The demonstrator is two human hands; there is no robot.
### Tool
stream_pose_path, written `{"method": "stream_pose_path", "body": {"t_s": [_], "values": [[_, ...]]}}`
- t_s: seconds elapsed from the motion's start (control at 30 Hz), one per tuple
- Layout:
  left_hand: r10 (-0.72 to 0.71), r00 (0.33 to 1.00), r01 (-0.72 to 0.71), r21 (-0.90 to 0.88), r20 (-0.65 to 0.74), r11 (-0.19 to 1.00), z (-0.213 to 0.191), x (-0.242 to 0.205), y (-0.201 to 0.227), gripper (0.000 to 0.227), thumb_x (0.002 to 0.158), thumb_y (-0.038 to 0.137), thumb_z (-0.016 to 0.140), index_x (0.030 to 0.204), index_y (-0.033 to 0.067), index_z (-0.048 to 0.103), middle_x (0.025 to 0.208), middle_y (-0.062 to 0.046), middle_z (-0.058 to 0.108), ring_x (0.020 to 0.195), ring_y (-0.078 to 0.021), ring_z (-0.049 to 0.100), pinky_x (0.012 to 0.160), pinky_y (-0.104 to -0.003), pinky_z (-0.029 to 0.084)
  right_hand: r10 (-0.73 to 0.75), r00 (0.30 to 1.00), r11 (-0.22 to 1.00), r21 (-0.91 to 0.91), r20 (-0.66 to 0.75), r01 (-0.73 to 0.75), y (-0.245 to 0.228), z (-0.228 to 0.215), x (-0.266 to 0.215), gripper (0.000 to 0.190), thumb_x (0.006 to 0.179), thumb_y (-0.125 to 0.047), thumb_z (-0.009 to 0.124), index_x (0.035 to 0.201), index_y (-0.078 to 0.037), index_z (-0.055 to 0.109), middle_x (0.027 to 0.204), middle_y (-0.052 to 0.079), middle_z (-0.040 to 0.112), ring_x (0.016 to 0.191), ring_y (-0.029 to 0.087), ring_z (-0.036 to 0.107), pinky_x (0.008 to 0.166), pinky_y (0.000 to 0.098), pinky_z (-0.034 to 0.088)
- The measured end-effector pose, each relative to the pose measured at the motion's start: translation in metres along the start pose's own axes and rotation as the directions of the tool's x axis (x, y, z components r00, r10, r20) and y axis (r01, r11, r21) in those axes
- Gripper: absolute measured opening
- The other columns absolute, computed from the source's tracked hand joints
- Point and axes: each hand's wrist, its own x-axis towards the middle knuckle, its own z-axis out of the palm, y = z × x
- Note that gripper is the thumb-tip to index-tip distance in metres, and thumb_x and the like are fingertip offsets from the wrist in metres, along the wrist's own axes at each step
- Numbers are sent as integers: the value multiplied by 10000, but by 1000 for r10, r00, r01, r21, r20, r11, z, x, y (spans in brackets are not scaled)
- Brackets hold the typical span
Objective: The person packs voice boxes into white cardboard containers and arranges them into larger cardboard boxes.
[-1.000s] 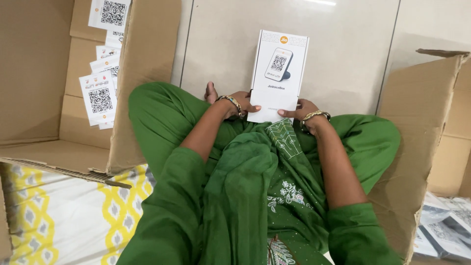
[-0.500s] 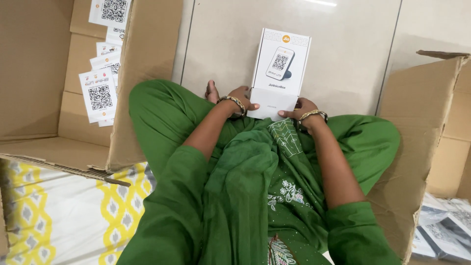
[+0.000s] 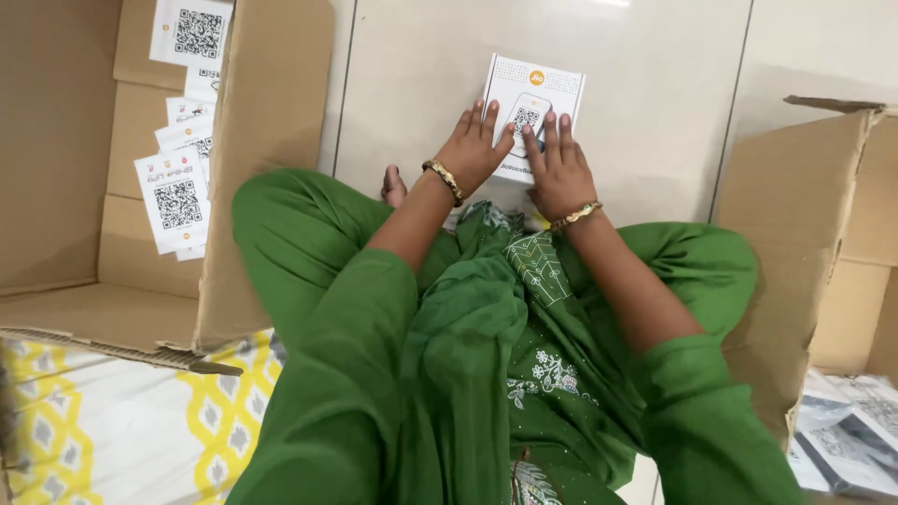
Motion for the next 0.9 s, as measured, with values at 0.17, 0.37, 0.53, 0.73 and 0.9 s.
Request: {"method": "stream_pose_path", "body": {"t_s": [0.17,0.37,0.53,0.73,0.9], "values": [[43,998,-41,58,-45,998,-26,-7,0,556,998,175,528,1512,8,398,1534,-443,330,1425,-607,348,1176,-623,310,15,1000,999,-28,24,-15,-11,-7,-4,1030,794,-256,801,1652,-73,262,1655,333,216,1520,507,269,1112,515,431],[44,998,-42,60,-45,997,-27,-13,3,651,950,187,544,1535,-4,332,1517,-448,332,1354,-593,449,1113,-594,368,-65,996,991,-124,-68,56,0,20,-15,726,951,-129,577,1622,-16,322,1608,361,291,1494,520,327,1083,498,498],[54,992,-64,87,112,994,-47,-5,2,771,876,162,568,1551,-73,278,1462,-486,330,1173,-528,604,1033,-517,470,-171,966,977,-157,-193,141,9,25,-14,589,983,-143,551,1538,20,436,1482,389,455,1402,515,465,1022,497,544],[130,981,-146,105,143,984,-43,-14,3,671,875,99,566,1487,-109,389,1382,-478,471,809,-372,726,777,-406,559,-242,912,966,-174,-330,194,7,28,-24,453,1003,-211,573,1381,37,586,1321,346,629,1260,452,617,899,462,581],[197,980,-197,109,19,974,-32,-28,7,448,918,125,546,1328,-46,608,1293,-374,604,666,-263,732,692,-397,562,-270,913,962,-129,-307,241,3,23,-34,414,903,-130,581,1283,18,653,1302,282,660,1231,379,659,878,415,590]]}}
